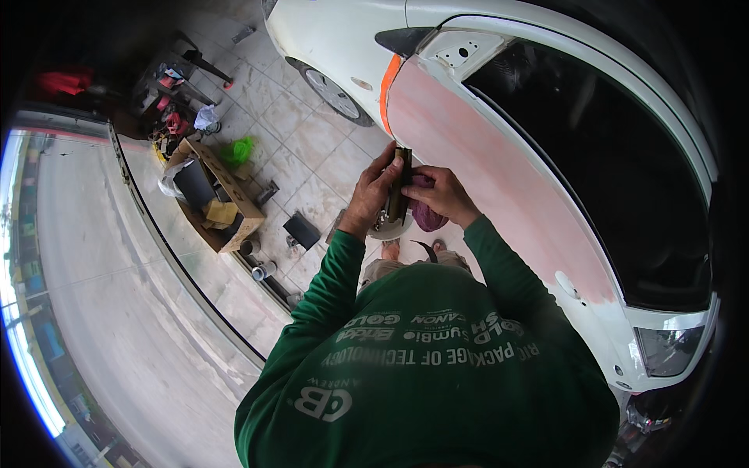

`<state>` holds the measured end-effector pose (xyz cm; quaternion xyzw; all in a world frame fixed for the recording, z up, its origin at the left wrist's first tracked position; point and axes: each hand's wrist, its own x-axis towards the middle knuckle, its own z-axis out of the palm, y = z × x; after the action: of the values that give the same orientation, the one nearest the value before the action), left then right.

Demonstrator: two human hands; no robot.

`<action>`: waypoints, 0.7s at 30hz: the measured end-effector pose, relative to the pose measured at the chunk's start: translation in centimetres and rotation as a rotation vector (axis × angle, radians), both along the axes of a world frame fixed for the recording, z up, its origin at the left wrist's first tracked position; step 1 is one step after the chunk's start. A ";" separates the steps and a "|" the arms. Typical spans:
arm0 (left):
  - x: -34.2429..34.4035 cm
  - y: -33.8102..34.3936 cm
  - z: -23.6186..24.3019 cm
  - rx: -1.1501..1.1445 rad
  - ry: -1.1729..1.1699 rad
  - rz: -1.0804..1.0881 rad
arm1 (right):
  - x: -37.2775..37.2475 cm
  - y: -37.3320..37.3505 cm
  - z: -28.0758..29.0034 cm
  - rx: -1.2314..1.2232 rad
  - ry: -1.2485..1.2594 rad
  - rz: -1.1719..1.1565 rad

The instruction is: The person sands the surface of a white car door using a sanding block and sandpaper, then wipes the area with a cloth. The person also retrieves a new sheet of sandpaper from a table and continues sanding the door.

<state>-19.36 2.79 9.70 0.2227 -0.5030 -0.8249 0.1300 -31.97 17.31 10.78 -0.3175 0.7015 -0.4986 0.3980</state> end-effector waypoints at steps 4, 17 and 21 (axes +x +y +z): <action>0.6 1.7 1.4 -0.069 -0.007 -0.008 | -1.7 1.5 0.5 -0.064 -0.155 0.013; -3.8 10.4 5.6 -0.078 0.044 0.241 | -9.0 8.0 1.2 -0.074 -0.020 0.130; -5.4 12.5 2.7 -0.243 -0.003 0.302 | -10.0 9.2 1.3 -0.106 -0.157 0.181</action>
<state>-24.73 15.25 12.41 0.2794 -0.5598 -0.7290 0.2777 -41.96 26.55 12.04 -0.3603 0.6093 -0.5203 0.4777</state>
